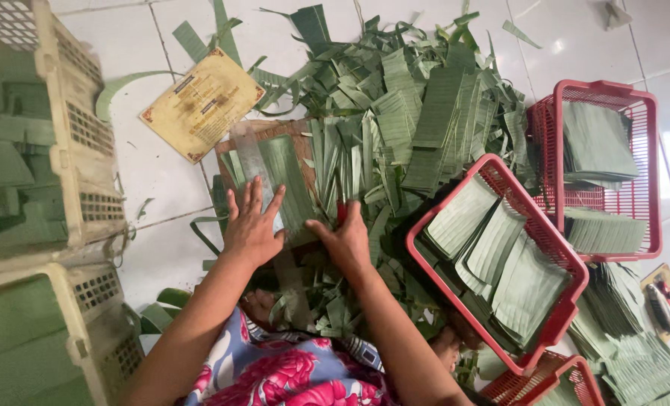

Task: The person sits on the floor trimming banana leaf pieces to a uniform size. They align a stack of leaf pieces under a yellow template board, cut away excess edges with a knife, then place the trimmed leaf pieces into red plastic baskets and move filled baskets aside.

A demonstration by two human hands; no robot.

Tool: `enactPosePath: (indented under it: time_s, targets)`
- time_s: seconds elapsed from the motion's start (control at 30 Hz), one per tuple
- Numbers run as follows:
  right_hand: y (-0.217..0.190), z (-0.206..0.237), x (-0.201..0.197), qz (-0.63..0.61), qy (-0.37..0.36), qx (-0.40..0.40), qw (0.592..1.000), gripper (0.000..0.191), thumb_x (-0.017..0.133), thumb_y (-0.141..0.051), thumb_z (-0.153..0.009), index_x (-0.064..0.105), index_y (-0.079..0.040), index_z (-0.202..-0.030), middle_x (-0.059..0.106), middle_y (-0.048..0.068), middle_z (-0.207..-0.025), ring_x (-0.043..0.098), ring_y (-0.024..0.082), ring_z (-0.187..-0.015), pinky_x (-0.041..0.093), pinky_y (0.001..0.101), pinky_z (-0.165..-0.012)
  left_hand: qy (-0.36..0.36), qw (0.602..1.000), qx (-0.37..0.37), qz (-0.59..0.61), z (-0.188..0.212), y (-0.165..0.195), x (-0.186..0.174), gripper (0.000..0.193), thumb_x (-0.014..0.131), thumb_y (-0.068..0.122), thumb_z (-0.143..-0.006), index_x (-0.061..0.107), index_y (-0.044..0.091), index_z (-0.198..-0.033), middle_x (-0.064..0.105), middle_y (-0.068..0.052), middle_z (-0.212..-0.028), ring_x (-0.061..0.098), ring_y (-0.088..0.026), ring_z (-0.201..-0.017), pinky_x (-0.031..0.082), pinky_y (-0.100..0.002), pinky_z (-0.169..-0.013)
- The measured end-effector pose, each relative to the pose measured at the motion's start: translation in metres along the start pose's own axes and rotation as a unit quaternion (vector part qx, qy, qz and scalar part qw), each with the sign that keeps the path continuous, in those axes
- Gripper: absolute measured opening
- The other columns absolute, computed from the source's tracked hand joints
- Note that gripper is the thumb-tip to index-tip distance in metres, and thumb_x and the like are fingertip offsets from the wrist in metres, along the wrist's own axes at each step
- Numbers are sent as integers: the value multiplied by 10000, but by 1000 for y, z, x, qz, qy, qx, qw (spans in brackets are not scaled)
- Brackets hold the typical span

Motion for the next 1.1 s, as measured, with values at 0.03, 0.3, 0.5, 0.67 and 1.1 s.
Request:
enactPosePath:
  time_s: [0.03,0.3,0.5,0.67,1.1]
  targets:
    - [-2,-4,8,11,-23,3,1000,724,931,-422,-680,492,-8,-1080,679,251,-964,671,433,-876,537,491,-780,7,1000,3,8,0,0,0,930,671,469,-881,150,295,-1631,40,-218,-1689,84,-350,-1566,-14,-595,-1231]
    - [28,-28,32,24,-8,12,1000,749,945,-395,-641,458,-17,-1065,684,252,-924,668,461,-854,530,510,-745,102,991,51,68,2,-9,7,948,686,512,-862,182,254,-1622,84,-203,-1688,159,-370,-1550,80,-626,-1227]
    - [37,-29,36,23,-12,19,999,725,941,-377,-655,458,-26,-1066,683,245,-913,667,460,-853,526,512,-752,96,992,50,61,3,-16,12,955,696,515,-856,184,256,-1620,63,-190,-1691,168,-374,-1545,124,-632,-1218]
    - [35,-27,37,23,-8,19,1000,722,941,-370,-645,460,-27,-1061,682,243,-926,663,460,-858,525,509,-751,92,993,41,67,4,-16,12,957,694,513,-859,177,264,-1624,48,-178,-1696,150,-372,-1553,114,-619,-1230]
    - [-13,-40,19,79,-17,78,994,726,892,-487,-688,475,-53,-1093,688,241,-1048,662,454,-1000,517,532,-827,23,998,7,51,2,-13,5,947,698,498,-867,161,296,-1620,29,-146,-1699,96,-332,-1568,72,-586,-1245]
Point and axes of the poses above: each hand's wrist, its own z-axis away from the middle knuckle, its own x-axis out of the palm, y = z × x, the point moved 7 cm from there along -z, towards the middle knuckle
